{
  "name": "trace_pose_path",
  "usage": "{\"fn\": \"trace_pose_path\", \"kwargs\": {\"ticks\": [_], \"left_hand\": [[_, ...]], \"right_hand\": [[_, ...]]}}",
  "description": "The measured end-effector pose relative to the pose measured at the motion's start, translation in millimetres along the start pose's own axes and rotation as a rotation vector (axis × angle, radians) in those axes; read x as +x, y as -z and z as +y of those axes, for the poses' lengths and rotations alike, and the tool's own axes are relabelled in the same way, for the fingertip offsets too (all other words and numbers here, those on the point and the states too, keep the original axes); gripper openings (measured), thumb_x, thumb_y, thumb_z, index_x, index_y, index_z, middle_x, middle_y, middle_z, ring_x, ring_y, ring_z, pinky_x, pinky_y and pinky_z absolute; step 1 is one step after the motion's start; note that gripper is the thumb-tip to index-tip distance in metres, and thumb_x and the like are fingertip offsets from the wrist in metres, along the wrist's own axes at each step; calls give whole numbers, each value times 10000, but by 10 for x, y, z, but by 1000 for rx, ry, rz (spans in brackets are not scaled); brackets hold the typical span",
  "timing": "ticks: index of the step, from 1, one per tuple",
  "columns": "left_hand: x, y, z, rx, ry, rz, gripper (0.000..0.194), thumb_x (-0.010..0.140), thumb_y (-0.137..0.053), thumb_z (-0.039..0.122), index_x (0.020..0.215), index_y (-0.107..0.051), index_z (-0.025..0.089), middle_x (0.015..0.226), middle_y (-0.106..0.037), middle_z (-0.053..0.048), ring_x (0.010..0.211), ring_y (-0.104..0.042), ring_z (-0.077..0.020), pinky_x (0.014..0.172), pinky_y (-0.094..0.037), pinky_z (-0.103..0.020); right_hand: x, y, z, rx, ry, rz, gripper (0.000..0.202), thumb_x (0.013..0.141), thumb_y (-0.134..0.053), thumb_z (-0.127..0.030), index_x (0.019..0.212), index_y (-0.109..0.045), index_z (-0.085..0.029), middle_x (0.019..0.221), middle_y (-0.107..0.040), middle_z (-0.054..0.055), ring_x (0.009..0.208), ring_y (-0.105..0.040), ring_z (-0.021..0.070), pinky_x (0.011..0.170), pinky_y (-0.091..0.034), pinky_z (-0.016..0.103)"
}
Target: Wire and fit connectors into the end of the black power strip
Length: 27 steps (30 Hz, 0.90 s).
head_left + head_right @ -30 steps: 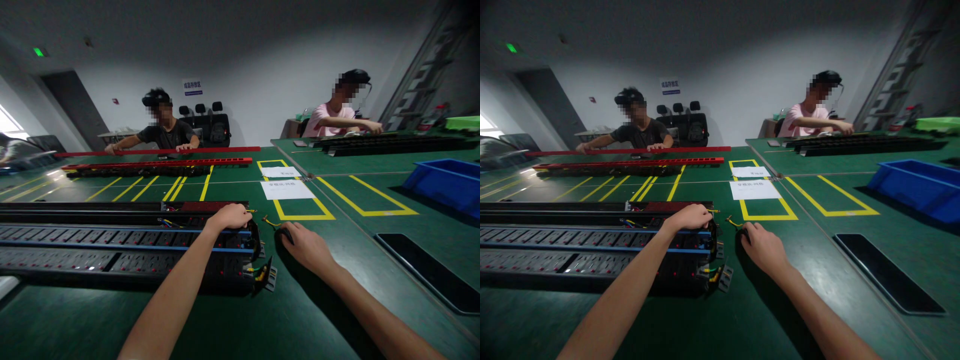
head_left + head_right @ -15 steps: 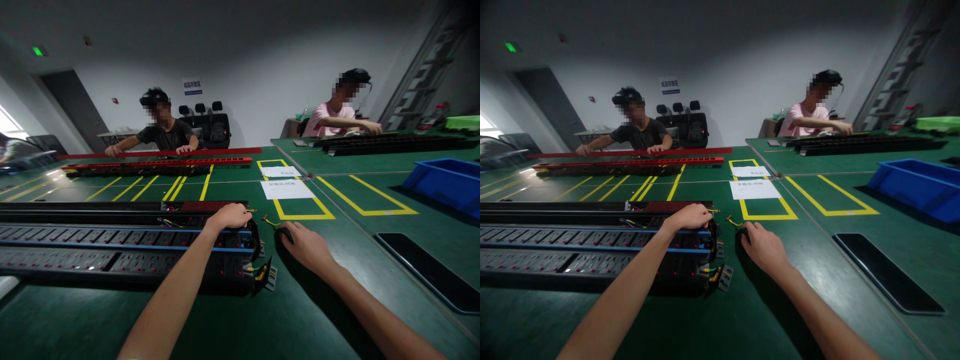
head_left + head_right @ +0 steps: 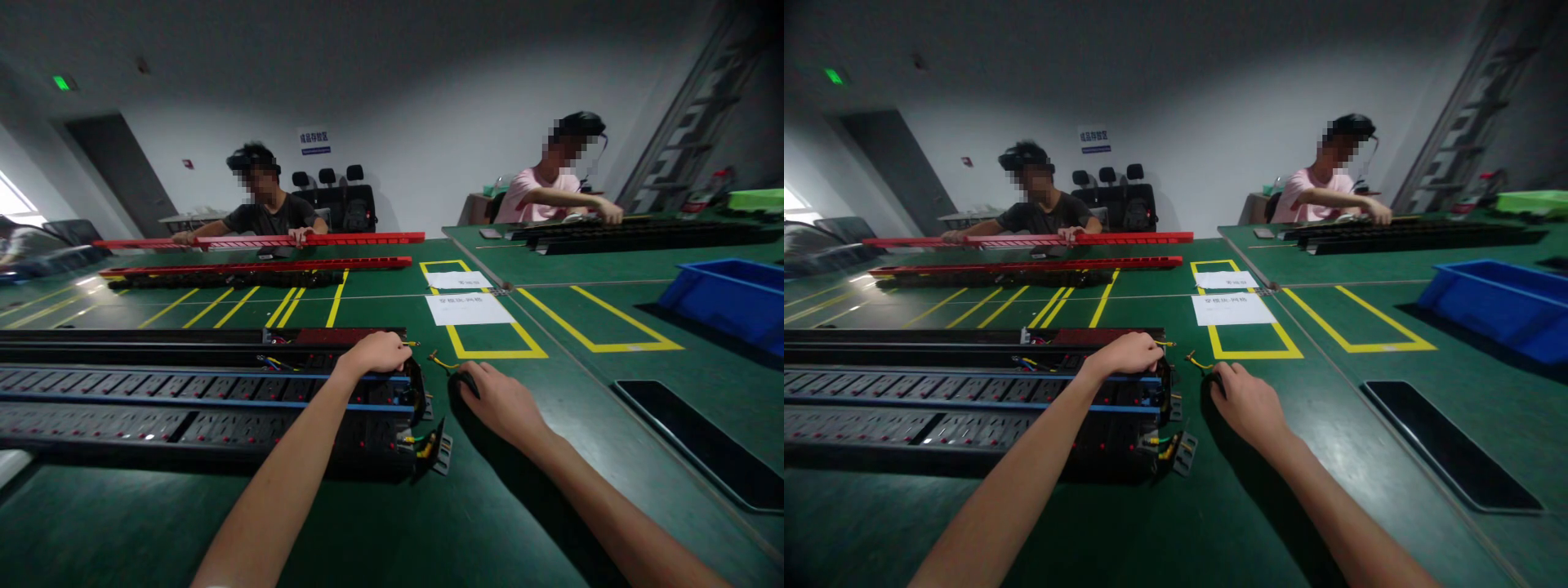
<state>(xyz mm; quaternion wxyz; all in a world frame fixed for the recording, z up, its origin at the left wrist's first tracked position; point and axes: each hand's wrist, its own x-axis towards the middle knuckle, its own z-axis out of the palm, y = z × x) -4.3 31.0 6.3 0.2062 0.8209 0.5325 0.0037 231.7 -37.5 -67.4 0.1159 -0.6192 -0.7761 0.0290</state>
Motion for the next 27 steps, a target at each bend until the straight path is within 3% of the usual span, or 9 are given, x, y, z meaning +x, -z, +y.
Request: {"fn": "trace_pose_path", "kwargs": {"ticks": [27], "left_hand": [[-2,3,1,-1,-3,-6,393,887,-454,306,639,-734,187,743,-760,-65,692,-667,-196,651,-426,-293]], "right_hand": [[-3,-14,8,-4,1,6,202,1006,-495,-295,1145,-611,-204,1074,-681,90,823,-663,221,598,-308,296]]}}
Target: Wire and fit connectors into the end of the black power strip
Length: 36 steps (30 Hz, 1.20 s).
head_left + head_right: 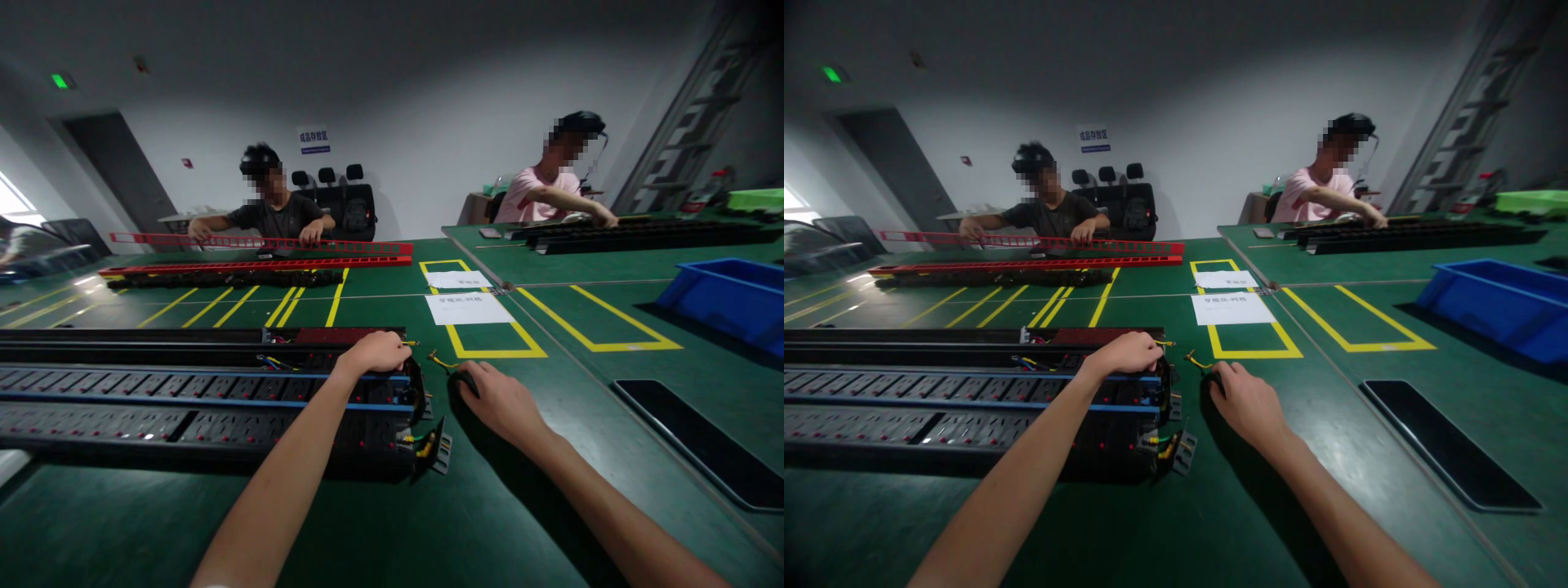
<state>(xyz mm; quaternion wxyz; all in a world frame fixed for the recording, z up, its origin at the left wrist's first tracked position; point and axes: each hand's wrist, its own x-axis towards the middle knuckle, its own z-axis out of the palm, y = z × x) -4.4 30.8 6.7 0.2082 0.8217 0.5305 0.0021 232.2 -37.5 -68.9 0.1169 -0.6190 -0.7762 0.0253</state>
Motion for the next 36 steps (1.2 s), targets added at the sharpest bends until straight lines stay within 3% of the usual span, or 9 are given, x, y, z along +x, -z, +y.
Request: {"fn": "trace_pose_path", "kwargs": {"ticks": [36], "left_hand": [[-7,-1,10,18,7,7,409,891,-442,327,638,-728,181,719,-745,-69,660,-649,-193,655,-431,-287]], "right_hand": [[10,-9,2,2,-3,0,212,998,-489,-296,1140,-617,-205,1075,-682,95,848,-671,226,632,-347,294]]}}
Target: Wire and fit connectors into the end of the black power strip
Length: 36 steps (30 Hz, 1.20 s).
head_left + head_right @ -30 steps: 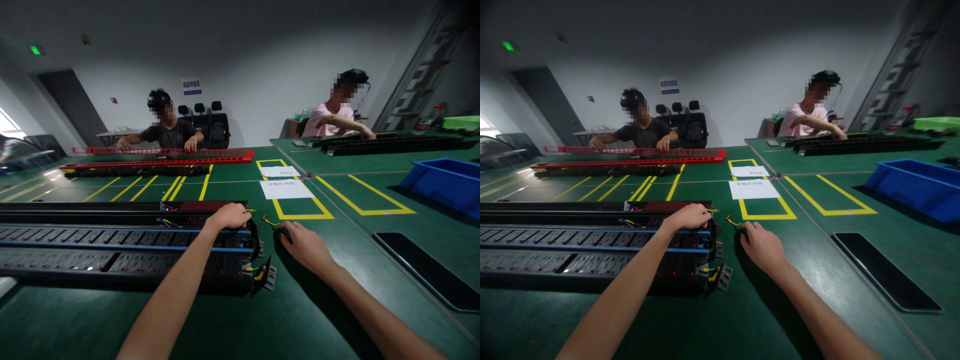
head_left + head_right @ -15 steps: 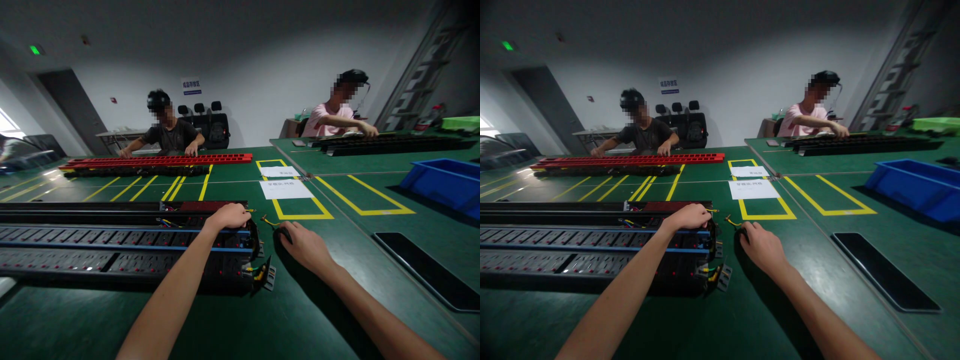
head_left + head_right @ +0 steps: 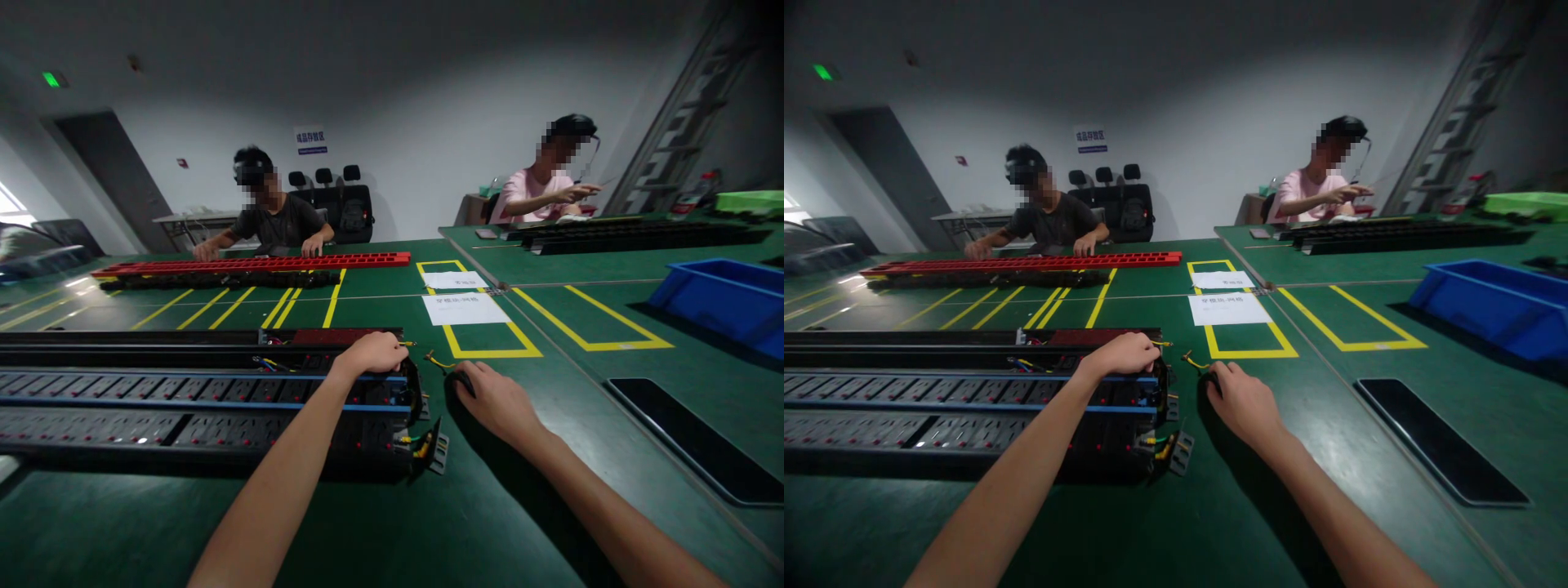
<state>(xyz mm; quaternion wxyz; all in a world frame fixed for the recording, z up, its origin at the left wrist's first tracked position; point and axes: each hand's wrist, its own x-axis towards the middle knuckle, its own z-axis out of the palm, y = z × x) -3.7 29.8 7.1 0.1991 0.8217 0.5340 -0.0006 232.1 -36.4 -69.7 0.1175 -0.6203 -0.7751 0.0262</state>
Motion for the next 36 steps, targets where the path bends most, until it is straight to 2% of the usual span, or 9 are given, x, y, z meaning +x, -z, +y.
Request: {"fn": "trace_pose_path", "kwargs": {"ticks": [11,20,26,31,36], "left_hand": [[3,12,2,-10,6,-9,406,903,-448,313,639,-728,184,716,-743,-66,645,-639,-185,657,-434,-288],[-18,31,31,-8,21,-10,417,916,-449,321,639,-724,174,698,-732,-72,635,-640,-186,657,-445,-289],[14,17,8,-3,15,-10,411,915,-441,311,640,-716,175,726,-737,-74,651,-640,-181,693,-462,-290],[28,14,1,11,35,-25,399,910,-443,312,655,-718,175,748,-742,-85,661,-634,-185,706,-468,-302],[37,-1,-22,1,0,-16,405,901,-436,302,639,-721,181,699,-730,-67,632,-631,-181,673,-451,-291]], "right_hand": [[-3,35,-29,-6,-12,-6,205,1000,-498,-287,1144,-617,-202,1056,-682,79,827,-667,218,611,-315,295],[8,39,-19,6,-19,-26,209,1003,-480,-307,1130,-616,-210,1092,-685,91,857,-678,233,633,-349,302],[17,47,-19,24,-39,-26,243,1003,-483,-305,1187,-599,-197,1102,-689,107,906,-683,246,689,-391,310],[2,101,-50,-23,-61,-51,264,1004,-466,-308,1200,-621,-222,1146,-692,108,897,-694,256,654,-388,306],[-14,154,-75,-33,-76,4,304,987,-484,-292,1251,-611,-213,1192,-692,117,900,-695,259,650,-406,313]]}}
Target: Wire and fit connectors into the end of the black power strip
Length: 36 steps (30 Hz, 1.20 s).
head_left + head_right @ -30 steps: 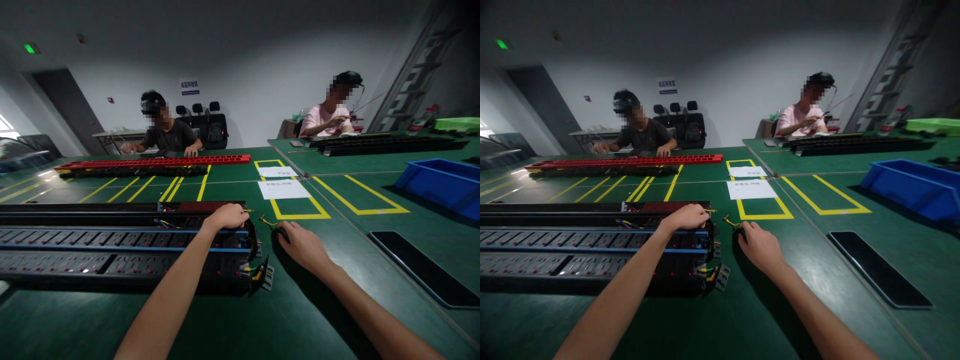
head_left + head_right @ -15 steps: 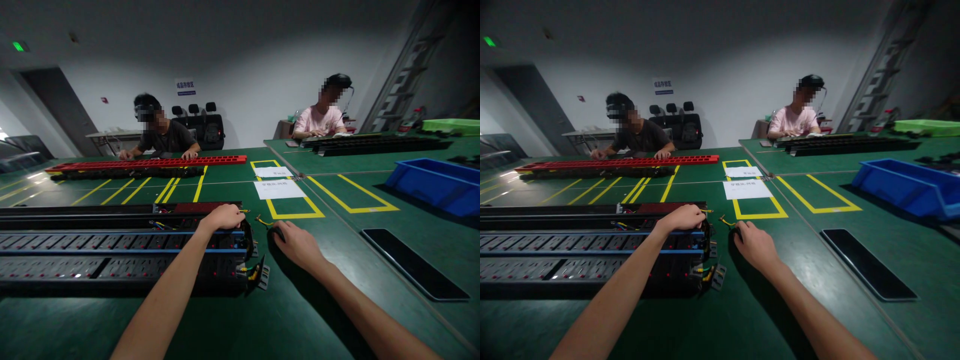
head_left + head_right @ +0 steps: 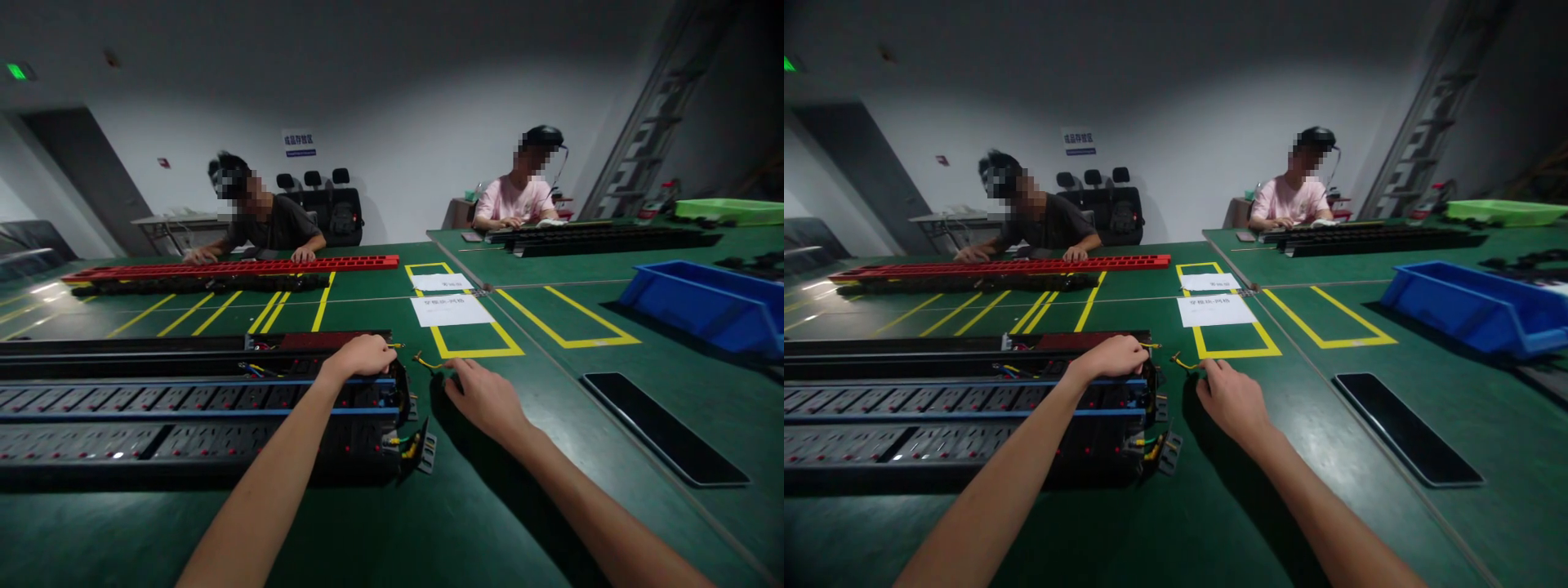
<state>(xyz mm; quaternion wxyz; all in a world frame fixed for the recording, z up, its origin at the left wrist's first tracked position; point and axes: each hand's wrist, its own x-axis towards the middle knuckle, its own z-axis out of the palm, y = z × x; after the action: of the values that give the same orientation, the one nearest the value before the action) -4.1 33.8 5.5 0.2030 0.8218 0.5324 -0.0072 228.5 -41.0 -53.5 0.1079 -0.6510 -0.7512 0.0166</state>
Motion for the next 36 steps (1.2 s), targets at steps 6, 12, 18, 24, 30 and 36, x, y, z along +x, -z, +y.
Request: {"fn": "trace_pose_path", "kwargs": {"ticks": [6,12,18,24,30,36], "left_hand": [[-11,-4,-10,-11,-7,11,401,887,-448,325,643,-730,181,731,-751,-71,673,-661,-197,690,-460,-285],[-31,-6,-21,-16,-4,23,386,874,-467,329,641,-737,181,746,-762,-80,695,-684,-212,711,-484,-280],[-17,-21,-34,-20,-4,27,385,865,-454,327,643,-734,183,757,-771,-88,729,-705,-224,715,-495,-284],[-31,-16,-24,4,4,39,391,866,-445,323,666,-750,181,777,-780,-101,765,-723,-244,752,-516,-302],[-22,-21,-29,13,1,40,388,872,-459,337,657,-744,185,755,-776,-94,755,-723,-237,757,-520,-292],[-16,-22,-31,22,5,35,386,867,-451,335,663,-746,191,773,-777,-98,774,-719,-249,754,-510,-305]], "right_hand": [[-4,30,32,55,72,149,258,978,-472,-275,1156,-651,-221,1127,-708,80,979,-657,241,724,-440,308],[165,37,43,40,170,191,259,955,-476,-218,1134,-659,-177,983,-698,97,963,-613,256,839,-430,342],[386,75,-155,-122,191,66,322,945,-526,-246,1250,-609,-186,1130,-688,114,1094,-607,288,855,-416,358],[543,13,-390,-205,145,-37,209,957,-537,-237,1125,-646,-177,1102,-703,142,1071,-646,308,828,-437,371],[682,-32,-427,-156,218,-80,226,953,-506,-143,1139,-634,-161,1076,-705,138,1049,-666,267,836,-444,332],[887,7,-367,-71,318,-139,249,903,-630,-231,1144,-682,-202,1075,-731,101,994,-688,244,787,-457,288]]}}
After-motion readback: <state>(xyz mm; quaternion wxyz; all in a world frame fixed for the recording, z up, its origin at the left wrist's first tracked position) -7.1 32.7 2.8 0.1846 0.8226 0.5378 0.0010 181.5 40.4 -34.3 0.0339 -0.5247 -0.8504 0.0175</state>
